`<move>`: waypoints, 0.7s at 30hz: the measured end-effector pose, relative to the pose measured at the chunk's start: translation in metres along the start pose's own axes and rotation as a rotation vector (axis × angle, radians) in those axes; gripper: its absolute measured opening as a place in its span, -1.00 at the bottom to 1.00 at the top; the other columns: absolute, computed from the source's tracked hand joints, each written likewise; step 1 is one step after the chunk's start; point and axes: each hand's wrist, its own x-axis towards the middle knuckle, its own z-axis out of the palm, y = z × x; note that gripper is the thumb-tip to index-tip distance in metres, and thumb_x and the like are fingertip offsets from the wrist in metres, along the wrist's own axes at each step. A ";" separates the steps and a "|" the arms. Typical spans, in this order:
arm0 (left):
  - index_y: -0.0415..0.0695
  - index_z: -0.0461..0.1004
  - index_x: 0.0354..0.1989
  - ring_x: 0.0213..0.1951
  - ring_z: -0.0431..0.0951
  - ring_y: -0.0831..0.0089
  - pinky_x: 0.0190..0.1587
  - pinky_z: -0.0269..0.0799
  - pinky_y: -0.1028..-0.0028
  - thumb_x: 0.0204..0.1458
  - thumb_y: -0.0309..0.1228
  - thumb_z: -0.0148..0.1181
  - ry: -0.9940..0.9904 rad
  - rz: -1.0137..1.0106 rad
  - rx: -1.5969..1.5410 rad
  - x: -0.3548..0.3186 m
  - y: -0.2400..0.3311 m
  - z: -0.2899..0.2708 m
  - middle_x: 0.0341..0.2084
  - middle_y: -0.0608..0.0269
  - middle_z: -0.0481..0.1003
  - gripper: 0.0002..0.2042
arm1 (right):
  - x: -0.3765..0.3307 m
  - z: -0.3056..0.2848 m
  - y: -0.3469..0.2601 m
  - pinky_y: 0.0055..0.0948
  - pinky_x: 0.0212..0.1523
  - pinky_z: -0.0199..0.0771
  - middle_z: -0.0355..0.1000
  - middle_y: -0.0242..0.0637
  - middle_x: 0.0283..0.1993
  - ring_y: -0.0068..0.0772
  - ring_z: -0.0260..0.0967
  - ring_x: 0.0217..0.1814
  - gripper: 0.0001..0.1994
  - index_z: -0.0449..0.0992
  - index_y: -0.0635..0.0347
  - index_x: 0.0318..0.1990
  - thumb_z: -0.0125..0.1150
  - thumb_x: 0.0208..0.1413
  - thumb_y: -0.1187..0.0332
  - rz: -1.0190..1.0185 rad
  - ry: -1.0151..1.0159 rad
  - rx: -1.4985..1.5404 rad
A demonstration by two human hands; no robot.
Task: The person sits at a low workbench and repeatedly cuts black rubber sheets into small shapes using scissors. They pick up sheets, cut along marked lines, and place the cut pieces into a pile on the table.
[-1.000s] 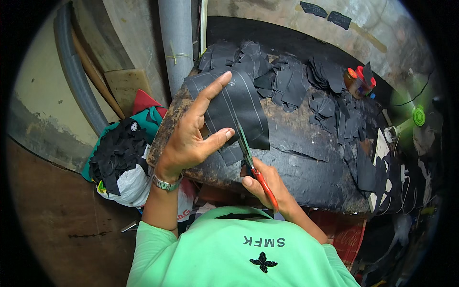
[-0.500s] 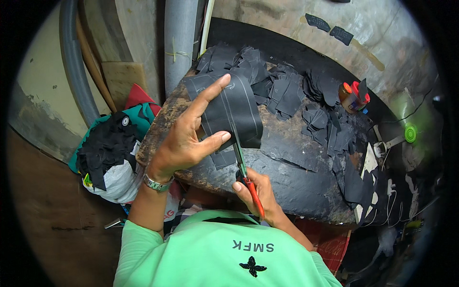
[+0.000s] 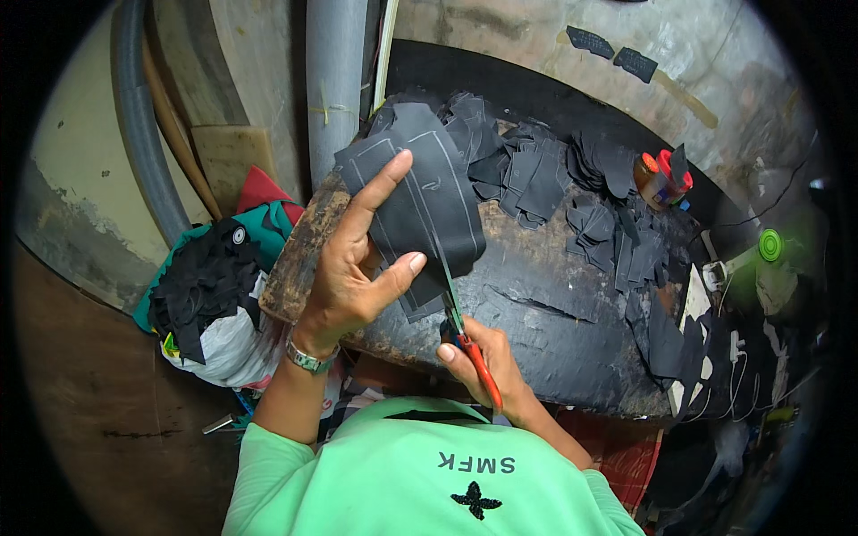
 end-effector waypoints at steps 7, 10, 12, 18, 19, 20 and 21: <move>-0.34 -0.04 0.37 0.33 0.08 0.40 0.34 -0.01 0.45 -0.11 -0.73 0.10 -0.103 0.050 0.156 0.002 0.005 0.000 0.34 0.07 0.06 -0.22 | 0.004 -0.003 -0.003 -0.29 -0.56 0.20 0.22 -0.13 -0.69 -0.27 0.13 -0.66 -0.68 0.29 0.29 -0.46 0.24 0.12 0.24 -0.023 -0.013 -0.004; -0.35 -0.05 0.37 0.35 0.06 0.39 0.35 -0.03 0.44 -0.11 -0.73 0.11 -0.118 0.076 0.253 0.003 0.006 0.000 0.35 0.06 0.04 -0.22 | 0.001 -0.003 -0.001 -0.33 -0.58 0.18 0.21 -0.19 -0.71 -0.40 0.11 -0.67 -0.70 0.31 0.28 -0.47 0.24 0.11 0.26 -0.048 0.009 -0.004; -0.36 -0.05 0.37 0.35 0.04 0.38 0.36 -0.05 0.44 -0.11 -0.72 0.11 -0.113 0.066 0.244 0.003 0.005 0.001 0.36 0.05 0.03 -0.22 | -0.001 -0.002 0.001 -0.38 -0.61 0.16 0.19 -0.24 -0.73 -0.51 0.09 -0.67 -0.71 0.32 0.28 -0.49 0.25 0.11 0.29 -0.008 0.017 0.013; -0.37 -0.06 0.37 0.36 0.03 0.37 0.36 -0.06 0.43 -0.11 -0.72 0.13 -0.088 0.038 0.209 0.004 0.002 0.002 0.36 0.03 0.02 -0.21 | -0.003 0.000 0.003 -0.45 -0.64 0.11 0.16 -0.32 -0.75 -0.63 0.05 -0.66 -0.71 0.31 0.27 -0.55 0.26 0.09 0.37 -0.027 0.050 0.047; -0.37 -0.07 0.37 0.36 0.04 0.37 0.36 -0.04 0.43 -0.11 -0.72 0.12 -0.078 0.012 0.172 0.004 0.002 0.003 0.36 0.03 0.02 -0.21 | -0.002 -0.001 0.003 -0.45 -0.65 0.10 0.16 -0.32 -0.74 -0.63 0.05 -0.67 -0.71 0.30 0.27 -0.55 0.26 0.09 0.37 -0.065 0.057 0.034; -0.36 -0.08 0.37 0.36 0.05 0.37 0.35 -0.03 0.43 -0.10 -0.73 0.12 -0.069 -0.014 0.134 0.003 0.002 0.004 0.36 0.03 0.02 -0.21 | -0.001 -0.002 0.003 -0.44 -0.65 0.10 0.16 -0.31 -0.74 -0.63 0.05 -0.67 -0.71 0.30 0.27 -0.55 0.27 0.09 0.37 -0.083 0.058 0.014; -0.36 -0.08 0.37 0.35 0.06 0.38 0.34 -0.01 0.44 -0.10 -0.73 0.11 -0.087 -0.016 0.109 0.001 0.003 0.006 0.36 0.03 0.01 -0.21 | 0.000 -0.002 0.002 -0.44 -0.65 0.10 0.16 -0.31 -0.74 -0.62 0.05 -0.67 -0.71 0.29 0.27 -0.55 0.27 0.09 0.37 -0.079 0.070 -0.013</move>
